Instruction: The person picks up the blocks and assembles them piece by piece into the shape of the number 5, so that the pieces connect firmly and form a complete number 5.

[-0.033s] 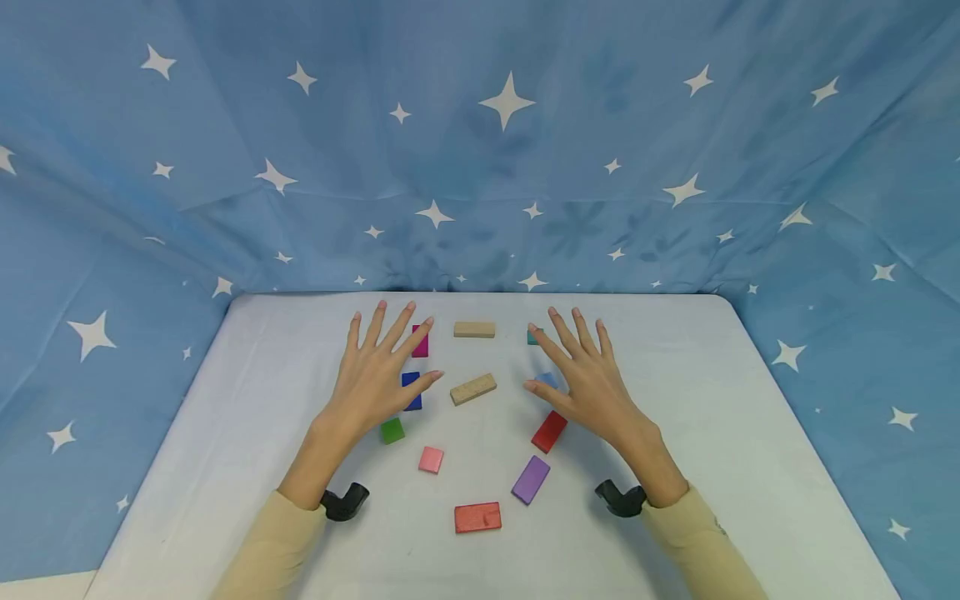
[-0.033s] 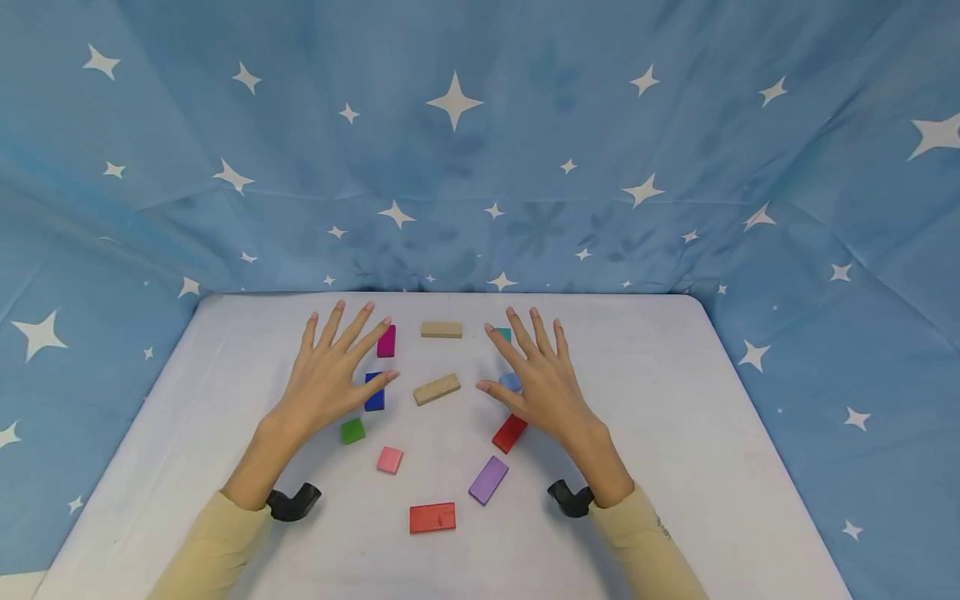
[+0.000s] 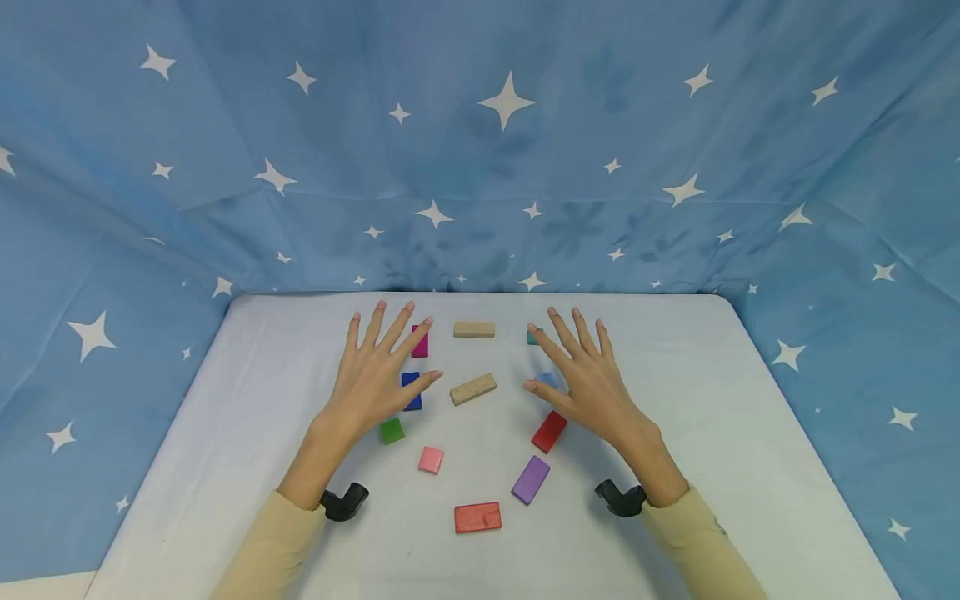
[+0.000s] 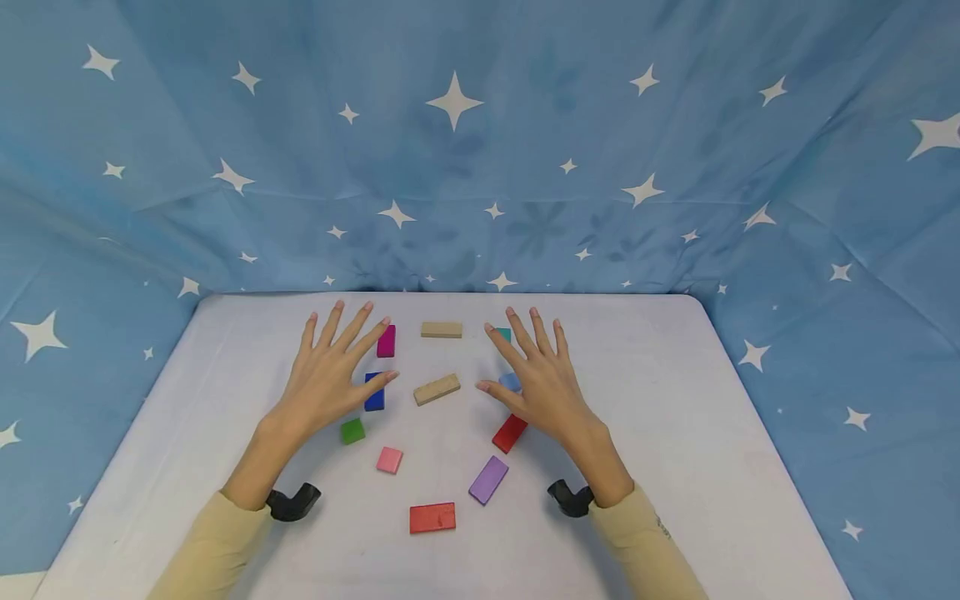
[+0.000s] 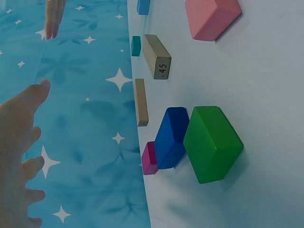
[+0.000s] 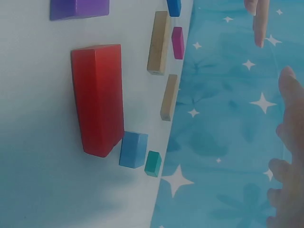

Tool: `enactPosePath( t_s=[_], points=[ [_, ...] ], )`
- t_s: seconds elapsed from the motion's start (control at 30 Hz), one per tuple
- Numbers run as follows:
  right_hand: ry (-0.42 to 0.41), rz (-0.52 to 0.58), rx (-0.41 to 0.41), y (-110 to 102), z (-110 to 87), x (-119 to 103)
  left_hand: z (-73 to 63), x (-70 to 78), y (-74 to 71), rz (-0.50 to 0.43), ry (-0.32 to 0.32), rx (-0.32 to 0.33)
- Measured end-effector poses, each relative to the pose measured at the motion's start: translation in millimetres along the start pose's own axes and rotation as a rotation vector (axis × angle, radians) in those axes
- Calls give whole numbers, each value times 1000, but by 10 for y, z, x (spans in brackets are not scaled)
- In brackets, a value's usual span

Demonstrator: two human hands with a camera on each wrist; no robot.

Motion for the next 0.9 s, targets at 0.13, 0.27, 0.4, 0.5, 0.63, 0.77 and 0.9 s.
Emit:
enactPosePath(
  t_s=[0.13,0.27,0.4,0.5,0.63,0.77,0.9],
  points=[
    [1,7,-5,3,2,-8,-16,-2,-11,-2,1,9],
    [0,22,-6,0,-7,-19,-33,3,-10,-4,8,25],
    [-6,39,-3,9,-21,-30,-54,1,-5,-6,5,32],
    [-23,47,7,11,-34,-32,-60,5,2,-11,2,30],
    [-54,81,10,16,-33,-41,-63,10,7,-17,-4,27],
    [-72,130,-5,28,-41,-50,-56,12,5,-30,-21,24],
    [-102,147,23,24,-57,-64,-27,27,20,-53,-26,17]
  ],
)
Point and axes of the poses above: each hand's wrist, its own z-axis towards the middle knuckle, its own y-axis out of the palm, x = y × z, the point moved 5 cm from there along z, towards the middle knuckle, and after that the axes turned 12 degrees about -x, right-handed, at the moved point
